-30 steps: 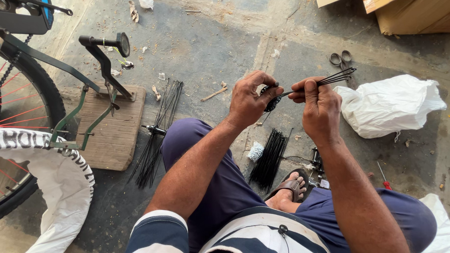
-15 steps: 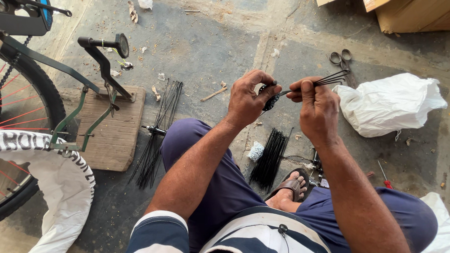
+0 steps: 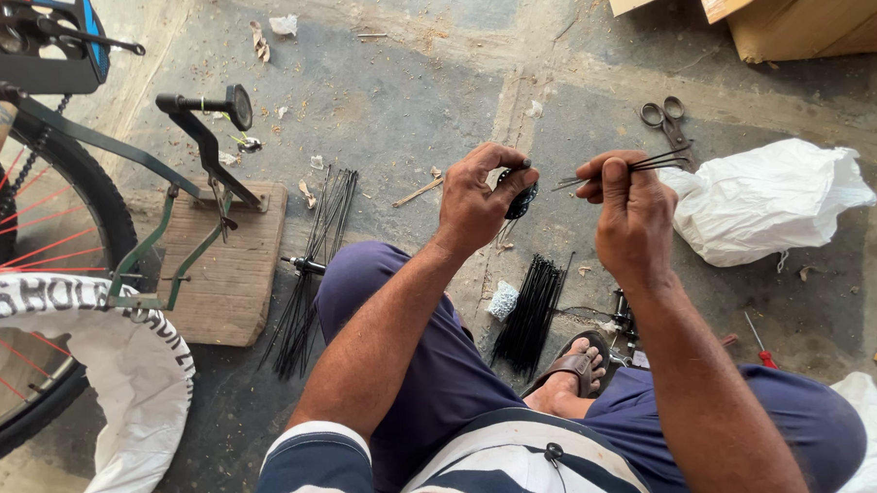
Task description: The person sits on the floor and inserts multiple bicycle spokes into the holes of a bicycle hub, arranging them in a radial pattern. The person handles the spokes by hand and adjusts their positions within the hub.
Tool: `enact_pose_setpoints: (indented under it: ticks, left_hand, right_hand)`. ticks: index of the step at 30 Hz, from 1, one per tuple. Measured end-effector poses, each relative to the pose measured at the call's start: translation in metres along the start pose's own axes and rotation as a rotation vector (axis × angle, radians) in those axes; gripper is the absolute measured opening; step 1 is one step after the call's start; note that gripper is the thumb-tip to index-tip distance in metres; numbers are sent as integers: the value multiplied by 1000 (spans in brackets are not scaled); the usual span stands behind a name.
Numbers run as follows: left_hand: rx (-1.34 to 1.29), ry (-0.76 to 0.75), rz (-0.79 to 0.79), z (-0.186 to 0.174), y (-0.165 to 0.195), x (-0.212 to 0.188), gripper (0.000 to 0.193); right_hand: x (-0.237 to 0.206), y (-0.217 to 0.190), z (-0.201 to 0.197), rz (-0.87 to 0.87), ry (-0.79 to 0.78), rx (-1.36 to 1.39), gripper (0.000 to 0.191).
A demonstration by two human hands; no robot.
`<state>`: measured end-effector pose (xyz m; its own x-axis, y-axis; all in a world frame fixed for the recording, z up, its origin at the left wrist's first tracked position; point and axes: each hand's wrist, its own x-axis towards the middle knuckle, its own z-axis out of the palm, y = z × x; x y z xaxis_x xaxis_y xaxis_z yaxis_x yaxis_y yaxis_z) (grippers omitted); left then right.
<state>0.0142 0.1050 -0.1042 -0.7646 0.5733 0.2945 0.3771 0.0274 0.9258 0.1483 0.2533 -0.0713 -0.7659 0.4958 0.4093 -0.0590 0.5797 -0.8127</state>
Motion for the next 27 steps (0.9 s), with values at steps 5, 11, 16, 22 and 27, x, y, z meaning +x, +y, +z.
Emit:
enact_pose_setpoints:
  ticks: [5,11,16,22,27]
  left_hand:
    - [-5,23,41,31,-74,8,16]
    - [-29,7,29,57,-145,2,16]
    - [-3,-23,16,48,-163,-6,16]
    - [-1,-28,24,57,-196,-6,16]
    - [-22,-6,69,72,-229,-5,15]
  right_hand:
    - [3,60,8,-1,7,98,34]
    - [-3,110,38,-17,11,160,38]
    - [-7,117,49,3,23,183,37]
    - [-13,151,75,16,44,166,37]
    - [-10,182,74,-31,-7,83,36]
